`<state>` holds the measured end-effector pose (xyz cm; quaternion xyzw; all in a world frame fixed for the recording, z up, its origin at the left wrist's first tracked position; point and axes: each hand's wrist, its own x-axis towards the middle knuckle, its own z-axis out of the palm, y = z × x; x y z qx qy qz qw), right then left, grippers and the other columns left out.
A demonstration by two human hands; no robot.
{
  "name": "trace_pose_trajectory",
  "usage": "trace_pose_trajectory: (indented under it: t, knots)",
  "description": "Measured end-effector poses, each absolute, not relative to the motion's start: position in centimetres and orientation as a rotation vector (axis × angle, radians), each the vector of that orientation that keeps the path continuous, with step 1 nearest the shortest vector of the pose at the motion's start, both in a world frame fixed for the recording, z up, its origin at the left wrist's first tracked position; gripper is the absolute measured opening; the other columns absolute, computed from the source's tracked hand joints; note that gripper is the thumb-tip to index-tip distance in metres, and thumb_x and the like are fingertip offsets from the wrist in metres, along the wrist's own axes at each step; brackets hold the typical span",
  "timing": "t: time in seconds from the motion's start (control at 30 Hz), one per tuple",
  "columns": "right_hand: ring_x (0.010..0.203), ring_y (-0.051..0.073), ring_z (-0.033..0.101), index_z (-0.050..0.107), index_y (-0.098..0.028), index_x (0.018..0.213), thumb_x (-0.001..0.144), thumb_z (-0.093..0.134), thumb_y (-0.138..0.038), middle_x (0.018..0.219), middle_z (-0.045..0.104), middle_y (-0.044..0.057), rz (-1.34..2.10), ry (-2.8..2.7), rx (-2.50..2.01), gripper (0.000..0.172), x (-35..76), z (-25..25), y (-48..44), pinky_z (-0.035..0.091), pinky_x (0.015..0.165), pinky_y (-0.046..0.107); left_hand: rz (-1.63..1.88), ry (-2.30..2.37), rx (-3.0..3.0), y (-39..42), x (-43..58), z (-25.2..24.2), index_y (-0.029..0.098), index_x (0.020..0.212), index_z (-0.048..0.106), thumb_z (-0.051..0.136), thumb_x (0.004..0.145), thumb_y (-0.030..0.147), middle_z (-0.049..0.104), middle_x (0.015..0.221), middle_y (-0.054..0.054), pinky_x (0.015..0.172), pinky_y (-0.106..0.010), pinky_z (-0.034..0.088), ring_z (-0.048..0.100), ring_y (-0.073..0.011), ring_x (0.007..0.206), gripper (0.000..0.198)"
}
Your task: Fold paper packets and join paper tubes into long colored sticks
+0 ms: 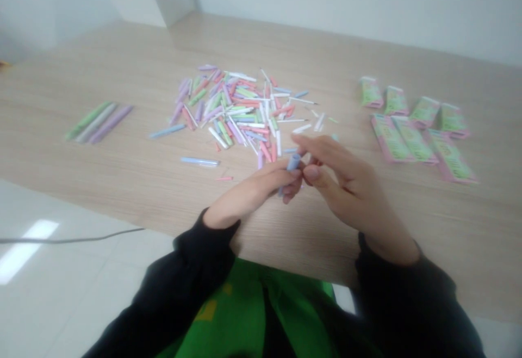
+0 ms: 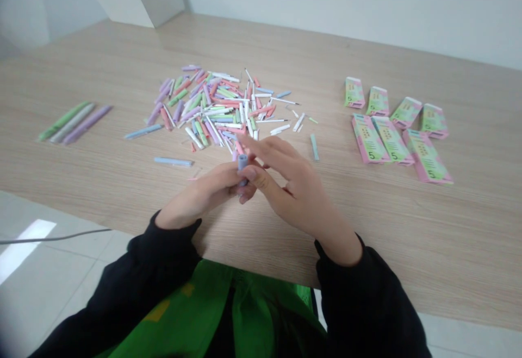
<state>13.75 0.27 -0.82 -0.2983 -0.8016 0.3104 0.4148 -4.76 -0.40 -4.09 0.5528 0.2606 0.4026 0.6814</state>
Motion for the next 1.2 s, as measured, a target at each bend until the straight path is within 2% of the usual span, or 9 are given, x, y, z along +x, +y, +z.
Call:
trace_pose_trajectory:
  t: [0.07,0.13,0.3,0.5,0.6,0.7,0.83,1.07,1.2]
  knots:
    - [0.088,0.019,0.066,0.063,-0.038,0.14,0.1,0.064,-0.035,0.11,0.071,0.003,0.832,-1.951,-0.8,0.04,13.9,-0.9,0.3,0.057,0.083,0.038,0.923,0.502,1.178,-0.2,-4.7,-4.0,0.019,0.074,0.054,0.056,0.097,0.043,0.047,0.069,0.002,0.068,-0.028,0.041,0.046,-0.0131,0.064,0.033]
    - [0.084,0.019,0.066,0.06,-0.038,0.141,0.098,0.067,-0.039,0.112,0.07,0.003,0.907,-1.867,-0.855,0.044,13.9,-1.1,0.3,0.059,0.076,0.037,0.929,0.46,1.155,-0.1,-4.6,-3.5,0.018,0.077,0.057,0.058,0.096,0.047,0.046,0.066,0.002,0.065,-0.028,0.042,0.047,-0.0134,0.062,0.034]
    - [0.083,0.02,0.066,0.062,-0.034,0.13,0.094,0.071,-0.04,0.109,0.067,0.004,0.912,-1.772,-0.868,0.038,13.7,-1.1,0.3,0.06,0.075,0.037,0.956,0.449,1.114,-0.1,-4.7,-2.4,0.019,0.093,0.059,0.062,0.095,0.046,0.046,0.062,0.004,0.059,-0.027,0.044,0.045,-0.0134,0.057,0.027]
    - [0.081,0.017,0.063,0.06,-0.032,0.123,0.094,0.071,-0.037,0.104,0.063,0.003,0.907,-1.752,-0.852,0.032,13.7,-1.1,0.5,0.056,0.064,0.03,0.976,0.422,1.115,-0.4,-5.0,-2.2,0.019,0.092,0.06,0.063,0.096,0.042,0.046,0.064,0.003,0.06,-0.025,0.044,0.045,-0.0129,0.058,0.024]
    - [0.087,0.018,0.064,0.058,-0.031,0.124,0.095,0.068,-0.031,0.103,0.062,0.002,0.929,-1.761,-0.792,0.03,13.7,-1.3,0.5,0.056,0.066,0.03,0.963,0.401,1.101,-0.5,-5.2,-2.2,0.019,0.093,0.06,0.061,0.096,0.038,0.044,0.063,0.003,0.059,-0.025,0.043,0.042,-0.0126,0.057,0.019]
    - [0.085,0.018,0.064,0.059,-0.032,0.123,0.093,0.07,-0.03,0.104,0.063,0.003,0.932,-1.771,-0.798,0.032,13.8,-1.4,0.4,0.057,0.071,0.032,0.942,0.417,1.127,-0.6,-5.4,-2.5,0.02,0.096,0.058,0.064,0.094,0.039,0.045,0.065,0.004,0.058,-0.025,0.041,0.041,-0.0126,0.057,0.02]
    - [0.078,0.017,0.062,0.062,-0.031,0.119,0.092,0.071,-0.029,0.107,0.064,0.003,0.877,-1.815,-0.798,0.028,13.7,-1.0,-0.1,0.056,0.071,0.034,0.984,0.503,1.289,-0.9,-5.7,-3.3,0.022,0.095,0.056,0.06,0.099,0.042,0.051,0.074,0.002,0.07,-0.026,0.045,0.05,-0.0143,0.069,0.022]
    - [0.085,0.017,0.061,0.058,-0.027,0.121,0.091,0.067,-0.013,0.109,0.063,0.003,0.637,-1.978,-0.652,0.035,13.4,-1.0,-0.7,0.053,0.075,0.035,1.016,0.682,1.79,-1.0,-6.4,-2.9,0.021,0.098,0.062,0.054,0.103,0.022,0.066,0.099,-0.004,0.092,-0.029,0.049,0.063,-0.0183,0.098,0.01]
    - [0.089,0.017,0.06,0.058,-0.024,0.122,0.092,0.066,-0.01,0.107,0.062,0.004,0.549,-2.049,-0.587,0.034,13.3,-0.9,-0.9,0.053,0.076,0.033,1.055,0.635,1.936,-0.7,-6.6,-3.0,0.021,0.104,0.066,0.054,0.103,0.023,0.072,0.113,-0.007,0.099,-0.034,0.051,0.066,-0.0217,0.109,0.013]
